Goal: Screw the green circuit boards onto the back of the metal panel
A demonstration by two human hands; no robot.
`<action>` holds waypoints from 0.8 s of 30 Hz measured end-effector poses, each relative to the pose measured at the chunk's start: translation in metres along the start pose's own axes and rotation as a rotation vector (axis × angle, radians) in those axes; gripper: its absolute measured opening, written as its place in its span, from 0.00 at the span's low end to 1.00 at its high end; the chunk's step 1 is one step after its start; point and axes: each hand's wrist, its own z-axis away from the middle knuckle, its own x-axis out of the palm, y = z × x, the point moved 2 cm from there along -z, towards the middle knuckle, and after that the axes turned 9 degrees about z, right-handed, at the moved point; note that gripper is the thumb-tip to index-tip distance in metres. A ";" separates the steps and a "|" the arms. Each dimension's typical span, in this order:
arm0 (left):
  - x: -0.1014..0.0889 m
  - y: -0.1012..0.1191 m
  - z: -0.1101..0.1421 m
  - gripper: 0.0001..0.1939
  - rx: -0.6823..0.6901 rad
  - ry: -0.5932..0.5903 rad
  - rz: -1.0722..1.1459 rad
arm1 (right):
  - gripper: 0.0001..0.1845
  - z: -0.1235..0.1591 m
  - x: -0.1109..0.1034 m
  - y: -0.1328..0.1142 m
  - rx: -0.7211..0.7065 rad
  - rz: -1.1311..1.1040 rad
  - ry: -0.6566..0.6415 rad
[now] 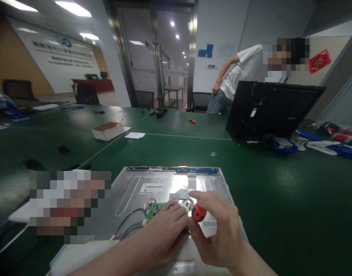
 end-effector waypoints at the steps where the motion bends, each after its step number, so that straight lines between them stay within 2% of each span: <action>1: 0.000 0.000 0.000 0.07 0.002 0.001 -0.003 | 0.31 0.000 -0.001 0.000 -0.012 0.020 0.000; 6: 0.000 0.000 0.001 0.11 0.007 0.005 -0.013 | 0.28 0.000 -0.002 -0.001 -0.034 0.109 -0.023; 15: 0.000 0.001 0.001 0.05 -0.002 0.019 -0.015 | 0.31 -0.004 0.001 -0.001 0.023 0.000 0.019; 24: 0.003 -0.001 0.001 0.09 0.016 0.015 -0.013 | 0.30 0.001 -0.002 -0.001 -0.058 0.103 -0.017</action>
